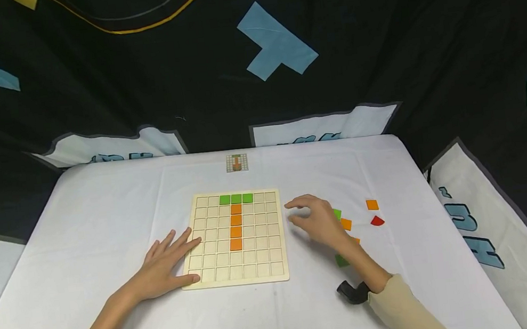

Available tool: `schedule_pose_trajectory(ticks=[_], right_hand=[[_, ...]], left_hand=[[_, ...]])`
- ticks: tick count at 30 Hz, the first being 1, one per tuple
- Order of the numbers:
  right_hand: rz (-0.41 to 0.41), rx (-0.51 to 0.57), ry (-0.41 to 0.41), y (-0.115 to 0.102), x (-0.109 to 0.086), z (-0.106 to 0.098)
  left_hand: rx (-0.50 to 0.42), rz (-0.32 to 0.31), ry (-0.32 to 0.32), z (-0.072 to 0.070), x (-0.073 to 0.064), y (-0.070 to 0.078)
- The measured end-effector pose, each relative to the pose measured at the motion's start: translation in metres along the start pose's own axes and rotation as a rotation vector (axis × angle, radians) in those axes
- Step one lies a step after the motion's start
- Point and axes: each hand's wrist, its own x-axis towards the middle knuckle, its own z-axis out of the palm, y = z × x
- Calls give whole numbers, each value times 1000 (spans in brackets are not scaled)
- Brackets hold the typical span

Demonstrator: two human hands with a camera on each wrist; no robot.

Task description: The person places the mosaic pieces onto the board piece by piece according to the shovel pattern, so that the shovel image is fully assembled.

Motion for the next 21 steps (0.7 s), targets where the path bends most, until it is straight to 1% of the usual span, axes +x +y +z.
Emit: schedule_pose_trajectory(ticks=[4,9,12,17,21], right_hand=[[49,-17,51,15,-5,-22],[62,-23,90,38,-11,-47],[87,-32,114,52,-16,-61],[147,-67,159,76,-23,-82],[226,-86,155,95,-28,-95]], left_hand=[[-6,-1,4,0,0,1],[-13,-5,4,1,-1,1],[-10,-4,5,2,0,0],[-2,1,5,2,0,-1],[1,4,5,1,0,-1]])
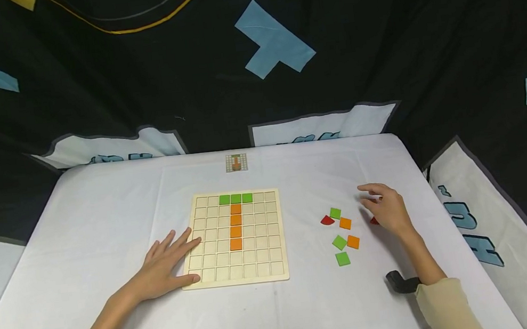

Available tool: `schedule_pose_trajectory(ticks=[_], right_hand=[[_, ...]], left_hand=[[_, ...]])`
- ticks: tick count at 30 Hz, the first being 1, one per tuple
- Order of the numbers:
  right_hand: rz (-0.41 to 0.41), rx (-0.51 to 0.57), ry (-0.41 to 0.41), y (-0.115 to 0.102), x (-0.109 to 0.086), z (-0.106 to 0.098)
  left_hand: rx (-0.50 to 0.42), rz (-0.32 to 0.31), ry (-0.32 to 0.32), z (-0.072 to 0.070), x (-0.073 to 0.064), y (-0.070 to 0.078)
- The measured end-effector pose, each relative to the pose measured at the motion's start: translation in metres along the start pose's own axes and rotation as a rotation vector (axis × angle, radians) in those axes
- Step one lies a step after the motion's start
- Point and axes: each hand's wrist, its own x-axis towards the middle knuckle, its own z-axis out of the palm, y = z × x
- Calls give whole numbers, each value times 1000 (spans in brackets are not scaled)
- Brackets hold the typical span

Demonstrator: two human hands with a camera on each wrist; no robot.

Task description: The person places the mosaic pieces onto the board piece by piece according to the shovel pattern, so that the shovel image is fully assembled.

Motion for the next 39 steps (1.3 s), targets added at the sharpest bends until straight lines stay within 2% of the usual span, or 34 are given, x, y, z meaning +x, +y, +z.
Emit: schedule_pose_trajectory(ticks=[4,7,11,18,24,31,39], right_hand=[[98,-13,-37,18,2,-6],[129,-31,-59,29,3,-7],[126,-37,-82,39,4,-7],[129,-37,-137,41,3,-11],[137,-81,-130,42,3,-11],[93,-117,-96,37,1,-6],[-40,-93,-87,5,1,5]], left_hand=[[1,1,-2,-1,0,0],[-3,0,-6,-2,0,1],[-4,-1,-10,-3,1,2],[5,-2,-12,-1,1,0],[8,1,-9,0,2,-1],[6,1,-1,1,0,0],[4,0,1,0,0,0]])
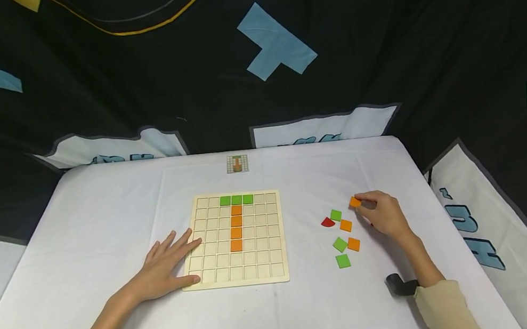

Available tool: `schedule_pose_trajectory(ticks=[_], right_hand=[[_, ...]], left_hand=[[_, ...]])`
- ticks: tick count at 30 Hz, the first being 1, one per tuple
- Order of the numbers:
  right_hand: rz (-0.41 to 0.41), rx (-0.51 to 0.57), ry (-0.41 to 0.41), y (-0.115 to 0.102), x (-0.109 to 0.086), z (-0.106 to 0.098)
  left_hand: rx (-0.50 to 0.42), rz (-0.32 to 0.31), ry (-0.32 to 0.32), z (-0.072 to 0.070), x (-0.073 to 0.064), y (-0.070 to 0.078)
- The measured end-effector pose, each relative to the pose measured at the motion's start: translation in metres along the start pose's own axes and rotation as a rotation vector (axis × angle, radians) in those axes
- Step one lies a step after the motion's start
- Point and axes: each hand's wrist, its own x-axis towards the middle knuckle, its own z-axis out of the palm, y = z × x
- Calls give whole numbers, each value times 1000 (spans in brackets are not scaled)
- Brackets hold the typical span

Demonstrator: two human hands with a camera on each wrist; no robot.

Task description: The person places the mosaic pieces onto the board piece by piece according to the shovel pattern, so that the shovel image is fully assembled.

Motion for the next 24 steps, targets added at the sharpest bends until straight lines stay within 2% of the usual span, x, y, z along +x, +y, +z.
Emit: schedule_pose_trajectory(ticks=[8,16,24], right_hand=[[-61,78,-34,-37,0,21],[-178,134,-85,-74,-9,55],[-245,184,-125,-99,-15,77]], left_hand=[[-1,-1,1,2,0,-2],[-13,-3,-1,0,0,-1],[-9,-9,-12,-1,0,1]])
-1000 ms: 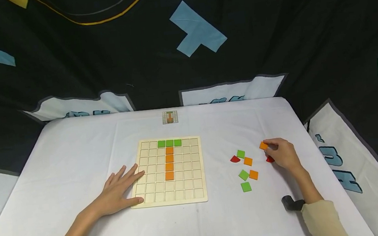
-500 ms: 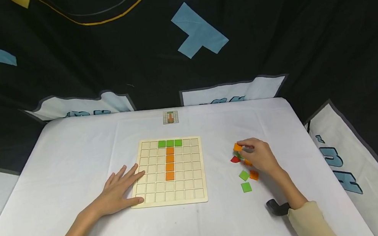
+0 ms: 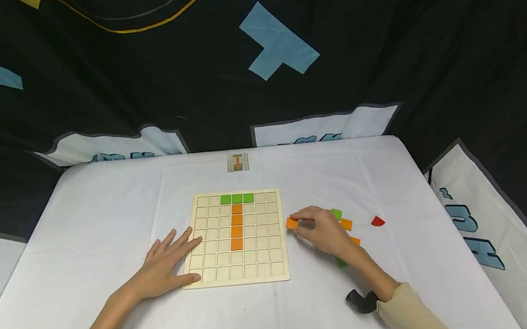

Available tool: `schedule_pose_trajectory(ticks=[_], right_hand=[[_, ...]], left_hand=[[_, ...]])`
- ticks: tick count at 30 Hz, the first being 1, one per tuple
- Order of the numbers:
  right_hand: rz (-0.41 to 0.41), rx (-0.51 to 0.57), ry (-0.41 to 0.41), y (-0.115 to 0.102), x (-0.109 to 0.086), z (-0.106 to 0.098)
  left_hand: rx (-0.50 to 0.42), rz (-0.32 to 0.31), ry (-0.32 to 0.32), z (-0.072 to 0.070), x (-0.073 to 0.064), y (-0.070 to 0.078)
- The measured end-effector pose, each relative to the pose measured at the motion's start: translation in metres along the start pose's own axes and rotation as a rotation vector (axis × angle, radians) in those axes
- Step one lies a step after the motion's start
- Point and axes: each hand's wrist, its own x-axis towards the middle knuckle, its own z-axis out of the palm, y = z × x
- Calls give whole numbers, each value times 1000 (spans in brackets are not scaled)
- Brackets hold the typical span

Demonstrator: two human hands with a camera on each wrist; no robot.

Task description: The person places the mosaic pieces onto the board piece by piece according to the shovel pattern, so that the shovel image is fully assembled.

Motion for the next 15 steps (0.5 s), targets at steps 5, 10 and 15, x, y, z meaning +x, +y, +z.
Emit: schedule_pose_trajectory(ticks=[5,10,15], right_hand=[[2,18,-21,-10,2,14],[3,24,-63,-20,5,29],[-21,41,-109,-28,8,43]], left_hand=[[4,2,1,-1,0,1],[0,1,-2,-1,0,2],[3,-2,-2,-1,0,2]])
